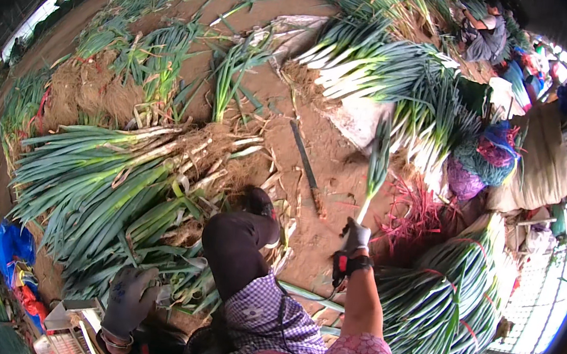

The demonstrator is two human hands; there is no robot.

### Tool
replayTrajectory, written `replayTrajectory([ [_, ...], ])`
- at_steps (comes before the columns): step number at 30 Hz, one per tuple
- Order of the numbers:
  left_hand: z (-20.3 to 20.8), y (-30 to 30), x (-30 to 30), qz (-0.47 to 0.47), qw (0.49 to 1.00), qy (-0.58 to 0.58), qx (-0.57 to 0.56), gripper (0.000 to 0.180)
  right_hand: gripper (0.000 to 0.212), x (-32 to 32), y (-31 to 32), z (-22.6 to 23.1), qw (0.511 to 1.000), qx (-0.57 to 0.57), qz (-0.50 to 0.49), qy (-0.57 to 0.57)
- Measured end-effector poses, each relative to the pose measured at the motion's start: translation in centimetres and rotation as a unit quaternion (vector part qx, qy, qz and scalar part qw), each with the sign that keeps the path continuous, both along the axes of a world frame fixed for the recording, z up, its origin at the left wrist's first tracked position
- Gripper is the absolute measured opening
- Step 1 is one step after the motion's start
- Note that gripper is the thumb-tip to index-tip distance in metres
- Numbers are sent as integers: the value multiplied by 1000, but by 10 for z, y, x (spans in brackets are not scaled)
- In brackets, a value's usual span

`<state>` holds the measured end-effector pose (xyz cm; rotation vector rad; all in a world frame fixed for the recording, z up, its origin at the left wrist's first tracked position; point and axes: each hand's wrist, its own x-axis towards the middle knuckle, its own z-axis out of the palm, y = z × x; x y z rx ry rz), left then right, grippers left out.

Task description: The person picks up a green onion from a pile, peels away the outer layers by hand, and places the cleaned stalk onto a metal rack, repeating the process for a second onion.

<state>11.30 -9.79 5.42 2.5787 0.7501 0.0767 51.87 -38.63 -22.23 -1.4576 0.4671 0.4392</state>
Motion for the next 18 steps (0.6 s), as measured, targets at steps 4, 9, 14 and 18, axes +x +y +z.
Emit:
replayTrajectory([
  [4, 3, -5, -7, 15, 999, 26, 14, 30, 12, -24, -59, -42, 998, 38, 29, 49],
  [9, -7, 1, -28, 40, 998, 36, 29, 27, 9, -28, -165, -119, 887, -437, 118, -92],
  [14, 6, -5, -110, 132, 986, 22, 94, 29, 9, -17, -124, -103, 962, -215, 162, -54],
  [18, 13, -25, -210, 304, 944, 4, 127, 25, 22, 1, -39, -21, 960, -12, 207, -189],
])
